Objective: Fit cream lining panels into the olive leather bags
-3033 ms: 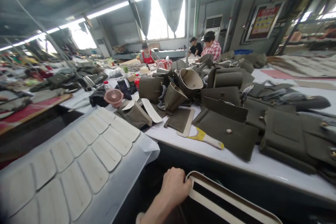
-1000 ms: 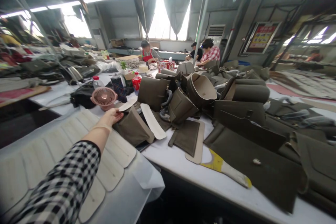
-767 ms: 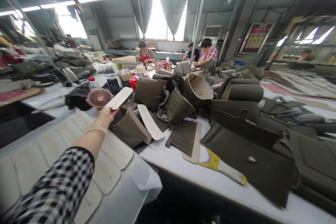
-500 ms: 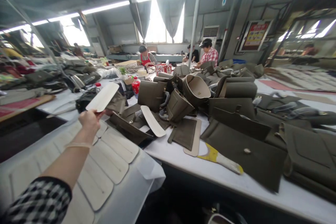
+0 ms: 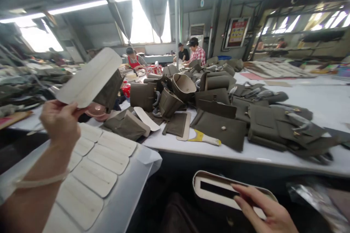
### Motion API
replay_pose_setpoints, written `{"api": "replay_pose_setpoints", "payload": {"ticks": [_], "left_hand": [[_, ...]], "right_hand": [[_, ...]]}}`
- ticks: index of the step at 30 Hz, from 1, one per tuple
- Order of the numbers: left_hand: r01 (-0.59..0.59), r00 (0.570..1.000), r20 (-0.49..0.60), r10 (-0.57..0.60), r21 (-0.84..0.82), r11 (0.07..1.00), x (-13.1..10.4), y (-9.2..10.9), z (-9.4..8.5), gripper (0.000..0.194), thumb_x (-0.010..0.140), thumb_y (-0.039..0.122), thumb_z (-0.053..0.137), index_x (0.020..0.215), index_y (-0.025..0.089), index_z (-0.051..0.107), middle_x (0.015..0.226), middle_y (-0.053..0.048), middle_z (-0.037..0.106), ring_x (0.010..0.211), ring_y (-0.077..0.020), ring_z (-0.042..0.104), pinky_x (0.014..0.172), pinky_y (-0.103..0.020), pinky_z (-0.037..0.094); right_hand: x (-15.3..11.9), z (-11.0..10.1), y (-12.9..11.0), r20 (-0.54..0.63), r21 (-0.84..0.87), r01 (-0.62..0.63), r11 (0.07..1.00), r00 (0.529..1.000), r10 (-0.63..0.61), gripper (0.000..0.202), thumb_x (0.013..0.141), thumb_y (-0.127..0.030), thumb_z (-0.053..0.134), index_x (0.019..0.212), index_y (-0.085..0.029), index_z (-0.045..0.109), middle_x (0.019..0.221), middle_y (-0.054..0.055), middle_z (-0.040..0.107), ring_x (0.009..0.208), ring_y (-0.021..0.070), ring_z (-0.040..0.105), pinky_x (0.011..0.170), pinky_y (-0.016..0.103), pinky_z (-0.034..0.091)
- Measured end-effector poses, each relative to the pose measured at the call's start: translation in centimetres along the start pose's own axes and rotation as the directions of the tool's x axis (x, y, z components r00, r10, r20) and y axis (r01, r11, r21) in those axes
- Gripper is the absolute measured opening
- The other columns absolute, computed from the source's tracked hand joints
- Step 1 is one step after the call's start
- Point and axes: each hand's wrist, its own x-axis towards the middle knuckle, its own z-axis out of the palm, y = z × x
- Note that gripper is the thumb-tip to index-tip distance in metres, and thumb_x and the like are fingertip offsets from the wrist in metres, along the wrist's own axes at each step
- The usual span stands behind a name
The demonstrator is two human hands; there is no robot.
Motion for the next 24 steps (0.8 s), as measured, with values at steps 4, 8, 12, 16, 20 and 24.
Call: {"api": "replay_pose_setpoints", "payload": {"ticks": [4,8,12,16,20,24], "left_hand": [[0.152,0.97,0.192,-0.147,-0.01,0.988,-9.8,4.4,2.0,0.023,0.072,0.025,0.074,0.087,0.016,0.059,0.09,-0.001,0.067,0.089,-0.0174,0.066,0.08,-0.032,0.06],[0.528,0.714,0.482,-0.508,0.105,0.843,-18.5,5.8,2.8,0.038,0.064,0.037,0.085,0.089,0.019,0.063,0.089,0.001,0.068,0.08,-0.0149,0.064,0.068,-0.022,0.059],[0.592,0.34,0.766,-0.545,0.275,0.758,-24.2,6.9,3.3,0.027,0.081,0.043,0.075,0.088,0.019,0.065,0.082,-0.002,0.066,0.076,-0.0134,0.06,0.064,-0.019,0.054],[0.592,0.188,0.86,-0.475,0.287,0.753,-26.2,8.6,4.4,0.024,0.088,0.043,0.068,0.086,0.019,0.066,0.078,-0.001,0.063,0.071,-0.0104,0.057,0.062,-0.016,0.049],[0.625,0.12,0.929,-0.35,0.203,0.753,-26.1,8.3,6.9,0.031,0.09,0.041,0.067,0.119,0.03,0.063,0.108,-0.002,0.068,0.097,-0.0142,0.064,0.085,-0.021,0.053],[0.608,0.317,0.903,-0.291,0.042,0.793,-26.9,4.9,9.1,0.067,0.082,0.064,0.067,0.137,0.028,0.054,0.129,-0.01,0.062,0.118,-0.0296,0.06,0.104,-0.041,0.05]], "right_hand": [[2.0,-3.3,-5.3,-0.042,-0.032,0.201,0.979,0.978,-0.202,0.032,0.094,-0.036,0.064,0.125,-0.031,0.062,0.094,-0.002,0.069,0.083,0.012,0.07,0.073,0.016,0.058],[4.1,-5.7,-8.9,-0.051,-0.307,0.449,0.839,0.872,-0.486,0.049,0.093,-0.024,0.065,0.139,-0.018,0.049,0.143,0.012,0.051,0.136,0.0233,0.047,0.116,0.034,0.04],[5.1,-7.1,-9.7,0.18,-0.395,0.598,0.697,0.795,-0.58,0.059,0.086,-0.017,0.068,0.14,-0.016,0.045,0.159,0.013,0.035,0.151,0.0343,0.021,0.126,0.056,0.012],[5.0,-8.5,-8.4,0.318,-0.251,0.612,0.75,0.784,-0.533,0.065,0.073,-0.006,0.059,0.136,-0.016,0.045,0.144,0.013,0.05,0.138,0.0272,0.041,0.121,0.049,0.027],[4.9,-9.4,-5.9,0.144,-0.337,0.563,0.755,0.823,-0.55,0.067,0.071,-0.009,0.064,0.134,-0.015,0.044,0.128,0.016,0.057,0.116,0.0319,0.055,0.096,0.051,0.048],[5.1,-9.2,-2.3,-0.1,-0.403,0.389,0.828,0.881,-0.462,0.07,0.072,-0.021,0.075,0.134,-0.018,0.043,0.126,0.017,0.058,0.112,0.0351,0.058,0.092,0.053,0.051]]}}
